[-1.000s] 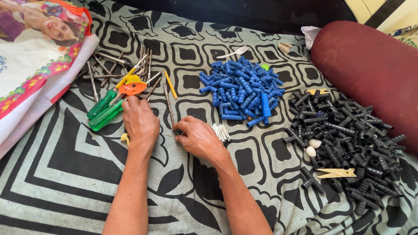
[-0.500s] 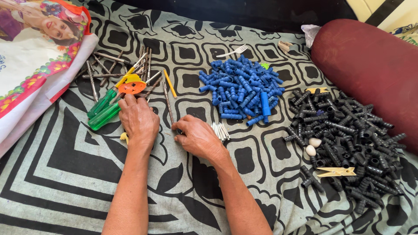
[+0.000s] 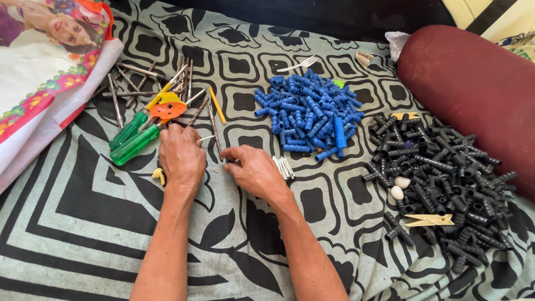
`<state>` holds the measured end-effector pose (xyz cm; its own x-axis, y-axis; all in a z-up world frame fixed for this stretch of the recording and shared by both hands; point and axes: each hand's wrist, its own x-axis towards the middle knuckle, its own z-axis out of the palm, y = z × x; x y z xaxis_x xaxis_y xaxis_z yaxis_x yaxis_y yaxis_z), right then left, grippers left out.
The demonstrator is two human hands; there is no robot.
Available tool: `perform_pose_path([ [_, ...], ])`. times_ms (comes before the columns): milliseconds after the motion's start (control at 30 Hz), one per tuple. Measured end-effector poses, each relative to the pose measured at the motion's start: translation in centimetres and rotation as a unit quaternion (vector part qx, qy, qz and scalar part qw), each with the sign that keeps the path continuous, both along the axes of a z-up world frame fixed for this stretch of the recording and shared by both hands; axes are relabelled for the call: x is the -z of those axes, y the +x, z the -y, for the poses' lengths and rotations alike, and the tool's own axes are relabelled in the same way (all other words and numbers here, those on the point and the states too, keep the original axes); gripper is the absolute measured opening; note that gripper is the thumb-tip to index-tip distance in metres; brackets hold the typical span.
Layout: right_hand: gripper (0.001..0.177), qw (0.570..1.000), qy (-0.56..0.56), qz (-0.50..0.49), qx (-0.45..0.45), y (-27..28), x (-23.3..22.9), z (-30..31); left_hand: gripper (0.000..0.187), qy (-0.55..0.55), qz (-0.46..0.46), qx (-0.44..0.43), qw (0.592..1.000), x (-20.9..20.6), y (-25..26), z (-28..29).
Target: The person picks up and organizes various small metal and plastic parts by hand, grouping them on a patterned surface.
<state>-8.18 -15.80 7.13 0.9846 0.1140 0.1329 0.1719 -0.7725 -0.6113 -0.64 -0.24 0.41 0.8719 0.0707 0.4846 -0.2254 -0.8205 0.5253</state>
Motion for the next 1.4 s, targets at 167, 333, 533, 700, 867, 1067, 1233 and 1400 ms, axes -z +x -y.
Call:
perform_pose_path([
  [167, 0.040, 0.997, 0.043, -0.031, 0.047, 0.1, -0.2, -0.2, 0.009, -0.136, -0.051, 0.094, 0.985, -0.7, -1.3, 0.6],
  [333, 0.040, 0.993, 0.091, 0.002, 0.078, 0.7, 0.6, 0.2, 0.012, -0.247, -0.123, 0.162, 0.947, -1.0, -2.0, 1.6],
  [533, 0.030, 0.965, 0.245, 0.023, 0.093, 1.7, 1.8, 1.3, 0.013, -0.306, -0.178, 0.236, 0.905, -0.6, -2.3, 3.3],
  [700, 0.021, 0.947, 0.287, -0.041, 0.138, 1.3, 0.4, 3.9, 0.021, -0.429, -0.236, 0.320, 0.811, -1.6, -3.2, 4.2],
  [867, 0.020, 0.942, 0.303, -0.064, 0.127, 0.0, -1.4, 9.0, 0.047, -0.311, -0.248, 0.407, 0.823, -3.8, -5.6, 5.3],
  [1067, 0.022, 0.949, 0.180, -0.135, 0.222, -0.4, -1.3, 11.1, 0.064, -0.094, -0.103, 0.427, 0.893, -3.0, -6.0, 5.8],
  [1233, 0.023, 0.943, 0.043, -0.196, 0.266, 0.1, -1.0, 11.3, 0.070, -0.006, -0.121, 0.423, 0.898, -1.7, -5.9, 6.4],
  [1400, 0.025, 0.941, 0.032, -0.207, 0.266, 0.3, -0.7, 11.3, 0.065, 0.036, -0.116, 0.436, 0.892, -1.3, -5.8, 6.4],
])
